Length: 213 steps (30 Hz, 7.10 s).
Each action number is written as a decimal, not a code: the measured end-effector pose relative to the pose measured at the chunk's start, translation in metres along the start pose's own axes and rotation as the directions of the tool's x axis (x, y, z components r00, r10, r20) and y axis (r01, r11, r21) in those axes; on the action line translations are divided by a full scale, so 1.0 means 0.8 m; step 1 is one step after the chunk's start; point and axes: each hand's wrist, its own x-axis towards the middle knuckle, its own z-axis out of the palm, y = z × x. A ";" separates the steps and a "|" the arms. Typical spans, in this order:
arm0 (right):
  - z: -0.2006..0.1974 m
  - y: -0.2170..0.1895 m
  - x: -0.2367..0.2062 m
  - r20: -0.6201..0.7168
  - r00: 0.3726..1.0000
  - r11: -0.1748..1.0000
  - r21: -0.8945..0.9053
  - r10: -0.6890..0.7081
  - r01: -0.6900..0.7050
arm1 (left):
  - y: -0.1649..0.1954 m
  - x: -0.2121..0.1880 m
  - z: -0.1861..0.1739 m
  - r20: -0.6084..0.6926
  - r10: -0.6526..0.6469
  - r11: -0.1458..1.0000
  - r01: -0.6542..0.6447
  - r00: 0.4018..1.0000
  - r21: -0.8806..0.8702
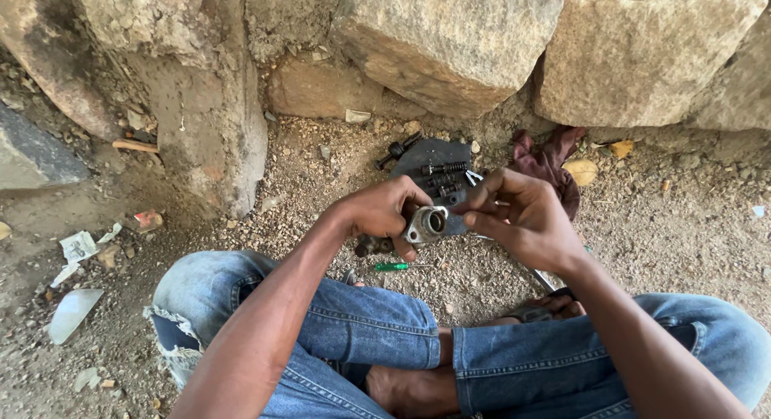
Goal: The person sits on the ground and uses a screwdriver and pliers to disassemble and clean a metal mechanical part. They remove small components, wipe the part with a cloth, and reassemble it.
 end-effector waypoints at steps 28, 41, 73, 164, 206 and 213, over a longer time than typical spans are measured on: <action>0.032 0.006 -0.010 0.025 0.991 0.875 -0.467 -0.130 0.126 | -0.017 0.008 -0.001 0.152 -0.076 0.996 0.081 0.985 -0.022; 0.040 0.000 -0.009 0.325 0.912 0.670 -0.622 -0.251 0.406 | -0.020 0.009 0.002 0.296 -0.176 0.981 0.193 0.939 -0.028; 0.063 0.029 -0.028 0.428 0.853 0.687 -0.523 -0.299 0.504 | -0.045 0.038 0.009 0.569 0.232 0.959 -0.089 0.789 -0.267; 0.048 0.014 0.006 0.094 0.995 0.997 -0.079 0.019 -0.012 | -0.011 0.015 0.054 -0.426 0.252 0.774 0.084 0.869 0.628; 0.039 0.030 0.007 -0.105 0.988 0.993 0.029 -0.111 0.115 | -0.010 0.021 0.049 -0.443 0.221 0.802 0.097 0.869 0.589; 0.062 0.040 -0.015 0.284 0.556 0.393 -0.468 -0.781 0.792 | -0.002 0.004 0.039 0.112 0.098 0.941 -0.129 0.989 0.312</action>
